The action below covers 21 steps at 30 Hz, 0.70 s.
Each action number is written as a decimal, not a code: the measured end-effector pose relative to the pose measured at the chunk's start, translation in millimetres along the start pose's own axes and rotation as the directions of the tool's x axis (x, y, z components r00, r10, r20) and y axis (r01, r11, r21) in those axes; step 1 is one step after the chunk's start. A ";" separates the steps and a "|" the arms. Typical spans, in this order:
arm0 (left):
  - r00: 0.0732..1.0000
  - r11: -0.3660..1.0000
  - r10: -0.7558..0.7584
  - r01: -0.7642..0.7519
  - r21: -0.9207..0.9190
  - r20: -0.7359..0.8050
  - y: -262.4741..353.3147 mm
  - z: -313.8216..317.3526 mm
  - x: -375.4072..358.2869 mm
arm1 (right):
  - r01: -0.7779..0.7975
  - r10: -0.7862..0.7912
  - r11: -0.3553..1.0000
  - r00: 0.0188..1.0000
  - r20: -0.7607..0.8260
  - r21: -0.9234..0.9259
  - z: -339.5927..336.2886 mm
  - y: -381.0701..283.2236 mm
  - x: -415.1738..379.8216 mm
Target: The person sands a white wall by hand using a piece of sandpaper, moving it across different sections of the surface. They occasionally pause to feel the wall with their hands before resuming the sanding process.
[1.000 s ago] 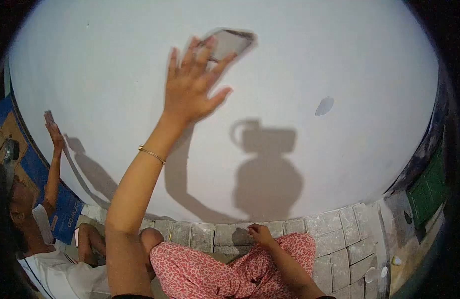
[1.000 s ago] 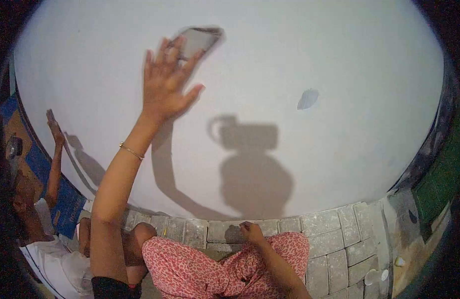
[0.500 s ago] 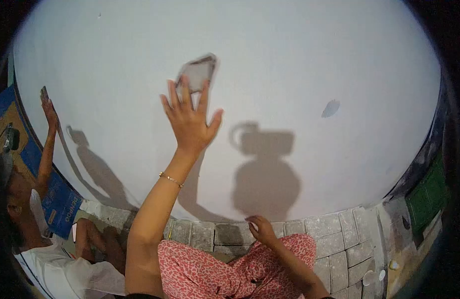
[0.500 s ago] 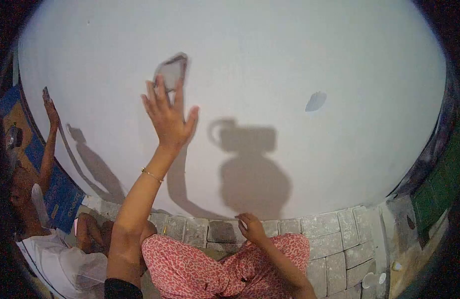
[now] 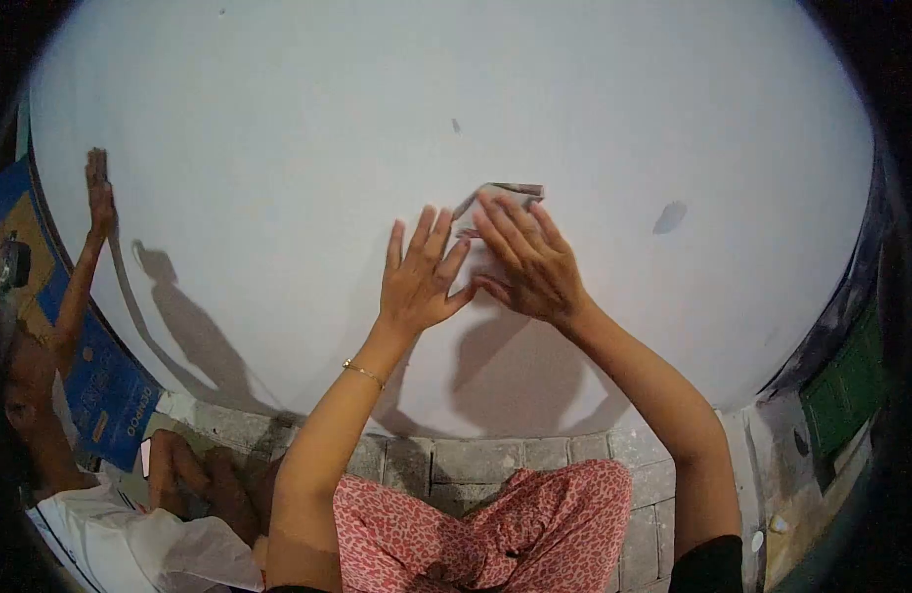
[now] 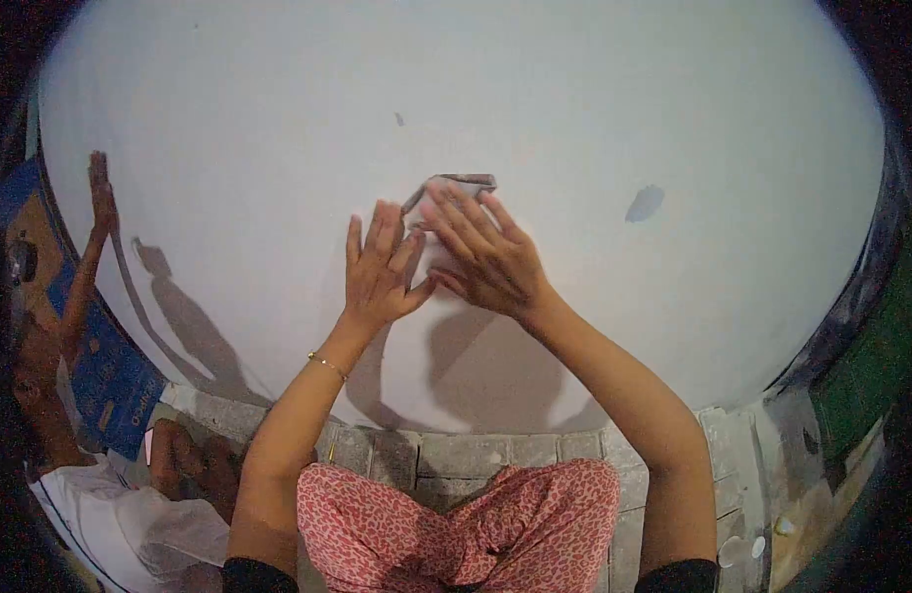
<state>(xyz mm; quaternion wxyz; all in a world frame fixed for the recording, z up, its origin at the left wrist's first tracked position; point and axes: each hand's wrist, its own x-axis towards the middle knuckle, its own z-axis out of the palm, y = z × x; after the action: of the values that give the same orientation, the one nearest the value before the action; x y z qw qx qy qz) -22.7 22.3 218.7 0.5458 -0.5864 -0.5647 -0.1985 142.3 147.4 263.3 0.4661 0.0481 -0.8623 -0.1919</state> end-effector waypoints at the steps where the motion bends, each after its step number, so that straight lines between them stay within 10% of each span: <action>1: 0.997 0.999 -0.052 0.052 -0.004 -0.058 -0.2 0.5 -8.2 | -0.010 0.015 0.993 0.999 0.037 -0.113 -3.2 5.0 -2.7; 4: 0.982 0.987 -0.157 0.160 0.018 -0.100 0.0 -4.3 -34.9 | -0.053 0.048 0.944 0.999 -0.022 -0.327 -14.9 30.9 -9.0; 9: 0.869 0.868 -0.490 0.493 0.056 -0.063 20.8 2.2 -102.6 | -0.406 0.308 0.899 0.851 -0.425 -0.161 -29.8 51.8 4.3; 12: 0.846 0.844 -0.533 0.533 0.059 -0.025 47.2 17.9 -150.2 | 0.164 -0.156 0.941 0.986 0.049 -0.298 -3.8 33.1 -23.7; 14: 0.845 0.843 -0.534 0.534 0.065 -0.020 57.4 22.5 -161.3 | 0.508 -0.437 0.848 0.833 0.338 -0.154 -21.0 34.2 -20.8; 21: 0.845 0.845 -0.535 0.535 0.011 0.015 59.0 18.5 -159.8 | -0.197 0.104 0.937 0.945 -0.309 -0.288 -59.8 69.9 46.1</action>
<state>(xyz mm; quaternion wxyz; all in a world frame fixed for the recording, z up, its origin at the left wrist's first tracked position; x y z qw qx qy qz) -23.3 -19.2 52.4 0.4659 -0.4059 -0.7110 -0.3356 172.3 182.6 355.2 0.6022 -0.0663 -0.7443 -0.2811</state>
